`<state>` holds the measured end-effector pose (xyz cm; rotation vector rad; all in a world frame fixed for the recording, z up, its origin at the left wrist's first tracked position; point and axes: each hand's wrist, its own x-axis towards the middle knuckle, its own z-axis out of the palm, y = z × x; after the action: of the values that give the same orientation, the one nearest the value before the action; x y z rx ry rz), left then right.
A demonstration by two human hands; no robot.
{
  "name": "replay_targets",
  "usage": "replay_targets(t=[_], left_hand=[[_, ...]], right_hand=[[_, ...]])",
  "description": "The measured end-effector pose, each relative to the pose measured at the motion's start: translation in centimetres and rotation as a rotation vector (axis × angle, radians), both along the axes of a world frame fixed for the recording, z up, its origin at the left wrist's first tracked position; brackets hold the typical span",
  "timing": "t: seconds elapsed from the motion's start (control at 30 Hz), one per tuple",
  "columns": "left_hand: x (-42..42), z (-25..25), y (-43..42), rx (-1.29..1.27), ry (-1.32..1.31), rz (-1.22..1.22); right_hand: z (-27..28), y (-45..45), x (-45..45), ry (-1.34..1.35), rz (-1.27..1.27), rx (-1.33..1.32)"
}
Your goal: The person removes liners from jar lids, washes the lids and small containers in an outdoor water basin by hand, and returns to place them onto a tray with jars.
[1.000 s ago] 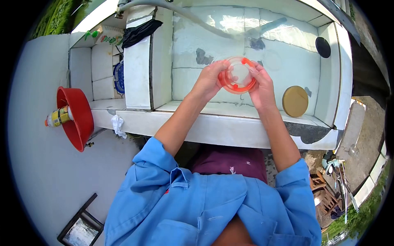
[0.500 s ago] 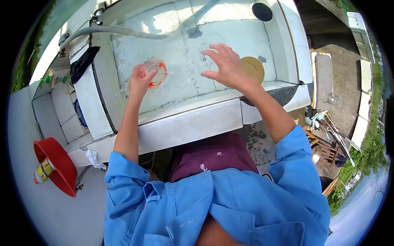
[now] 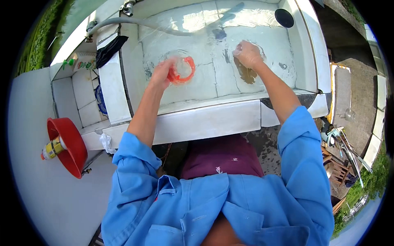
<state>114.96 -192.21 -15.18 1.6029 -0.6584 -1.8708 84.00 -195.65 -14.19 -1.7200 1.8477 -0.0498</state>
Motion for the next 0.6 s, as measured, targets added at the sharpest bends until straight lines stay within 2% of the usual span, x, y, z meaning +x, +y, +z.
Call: replay_targets(t=[0.03, 0.07, 0.1, 0.13, 0.17, 0.2, 0.27, 0.33, 0.37, 0.43, 0.6], left_hand=[[-0.7, 1.6, 0.6, 0.038, 0.181, 0.231], [-0.9, 3.1, 1.1, 0.031, 0.161, 0.244], [-1.0, 4.4, 1.6, 0.002, 0.270, 0.240], [-1.2, 5.3, 2.0, -0.030, 0.385, 0.237], [-1.4, 6.0, 2.5, -0.037, 0.384, 0.255], [-1.6, 6.5, 2.9, -0.041, 0.445, 0.291], [-1.4, 6.7, 3.6, -0.051, 0.509, 0.342], [-0.9, 6.3, 4.2, -0.033, 0.822, 0.362], [-0.7, 6.1, 4.4, -0.040, 0.820, 0.374], [-0.7, 6.2, 4.4, -0.120, 0.973, 0.294], [-2.2, 8.9, 4.3, -0.118, 0.801, 0.369]], right_hand=[[1.0, -0.9, 1.2, -0.079, -0.051, -0.009], [1.0, -1.2, 1.1, -0.385, -0.177, 0.033], [1.0, -1.3, 0.1, -0.683, -0.301, 0.083], [1.8, -1.0, -0.3, -0.897, -0.412, 0.155], [2.7, -0.3, -0.9, -1.103, -0.522, 0.232], [3.6, 0.2, -1.2, -1.099, -0.503, 0.238], [5.1, 1.1, -1.8, -1.294, -0.607, 0.206], [5.2, 1.6, -2.6, -1.394, -0.658, 0.239], [5.2, 1.8, -2.7, -1.496, -0.725, 0.264], [5.3, 2.2, -2.5, -1.536, -0.755, 0.286], [4.9, 2.7, -1.5, -1.592, -0.832, 0.363]])
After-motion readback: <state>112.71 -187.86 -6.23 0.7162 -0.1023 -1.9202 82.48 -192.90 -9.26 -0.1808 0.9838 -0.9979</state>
